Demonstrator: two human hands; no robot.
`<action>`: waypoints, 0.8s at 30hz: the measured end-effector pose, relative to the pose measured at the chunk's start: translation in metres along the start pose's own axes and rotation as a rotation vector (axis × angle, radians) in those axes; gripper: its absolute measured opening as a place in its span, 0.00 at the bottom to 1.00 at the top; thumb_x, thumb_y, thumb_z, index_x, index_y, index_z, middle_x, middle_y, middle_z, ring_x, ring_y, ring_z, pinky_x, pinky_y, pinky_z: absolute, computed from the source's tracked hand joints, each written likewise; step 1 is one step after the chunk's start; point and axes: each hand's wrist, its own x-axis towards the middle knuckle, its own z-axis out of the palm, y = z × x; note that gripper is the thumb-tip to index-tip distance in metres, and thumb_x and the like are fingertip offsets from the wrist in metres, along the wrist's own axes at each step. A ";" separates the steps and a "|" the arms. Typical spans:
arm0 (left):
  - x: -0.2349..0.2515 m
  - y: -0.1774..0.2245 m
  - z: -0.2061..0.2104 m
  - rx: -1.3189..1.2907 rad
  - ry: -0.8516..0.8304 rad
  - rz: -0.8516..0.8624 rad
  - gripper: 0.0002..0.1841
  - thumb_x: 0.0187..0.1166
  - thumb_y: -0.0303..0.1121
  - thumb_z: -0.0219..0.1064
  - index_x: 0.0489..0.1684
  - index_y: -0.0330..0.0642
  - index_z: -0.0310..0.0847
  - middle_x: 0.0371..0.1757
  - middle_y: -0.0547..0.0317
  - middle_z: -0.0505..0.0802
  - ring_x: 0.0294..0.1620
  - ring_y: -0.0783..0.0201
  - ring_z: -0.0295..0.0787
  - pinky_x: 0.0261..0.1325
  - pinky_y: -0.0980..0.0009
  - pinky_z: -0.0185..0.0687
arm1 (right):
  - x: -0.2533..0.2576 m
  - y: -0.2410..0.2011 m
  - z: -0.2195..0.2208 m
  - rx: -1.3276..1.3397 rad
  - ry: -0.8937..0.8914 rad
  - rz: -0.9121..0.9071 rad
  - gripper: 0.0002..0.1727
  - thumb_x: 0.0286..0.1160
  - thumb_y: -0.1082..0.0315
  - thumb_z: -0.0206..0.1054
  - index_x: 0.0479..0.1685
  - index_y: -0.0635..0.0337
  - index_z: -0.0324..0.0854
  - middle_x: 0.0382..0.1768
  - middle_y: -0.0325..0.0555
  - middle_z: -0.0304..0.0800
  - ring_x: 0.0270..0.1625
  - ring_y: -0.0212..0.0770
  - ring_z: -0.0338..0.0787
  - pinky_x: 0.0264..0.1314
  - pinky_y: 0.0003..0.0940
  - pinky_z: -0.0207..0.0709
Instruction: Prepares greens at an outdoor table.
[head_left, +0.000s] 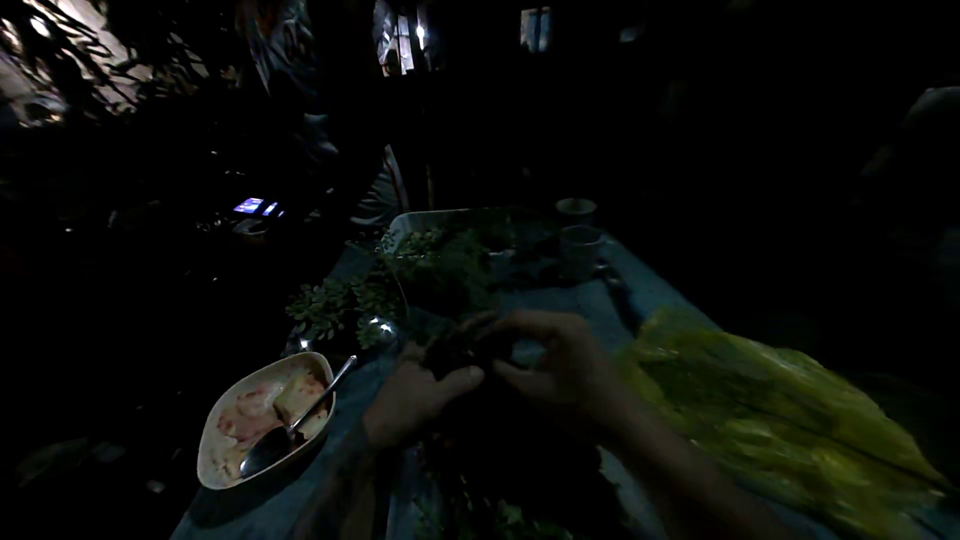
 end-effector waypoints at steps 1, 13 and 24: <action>0.001 -0.002 0.001 -0.009 0.011 0.021 0.22 0.72 0.41 0.75 0.66 0.51 0.85 0.47 0.69 0.94 0.43 0.76 0.90 0.47 0.77 0.88 | -0.001 -0.002 0.000 0.001 -0.006 0.031 0.10 0.64 0.70 0.78 0.43 0.48 0.91 0.43 0.28 0.93 0.45 0.22 0.90 0.49 0.23 0.89; 0.005 -0.001 0.004 0.118 0.223 -0.063 0.03 0.77 0.33 0.74 0.40 0.46 0.92 0.27 0.63 0.92 0.22 0.72 0.83 0.25 0.76 0.81 | -0.001 -0.005 -0.002 -0.013 -0.021 0.145 0.11 0.66 0.70 0.78 0.47 0.48 0.92 0.39 0.28 0.92 0.38 0.23 0.90 0.41 0.23 0.88; 0.009 0.001 0.004 0.120 0.271 -0.105 0.07 0.76 0.38 0.77 0.36 0.46 0.92 0.27 0.59 0.92 0.19 0.67 0.82 0.21 0.73 0.79 | 0.005 -0.007 -0.001 0.066 -0.065 0.390 0.03 0.72 0.65 0.75 0.40 0.46 0.93 0.28 0.30 0.91 0.27 0.27 0.87 0.27 0.25 0.84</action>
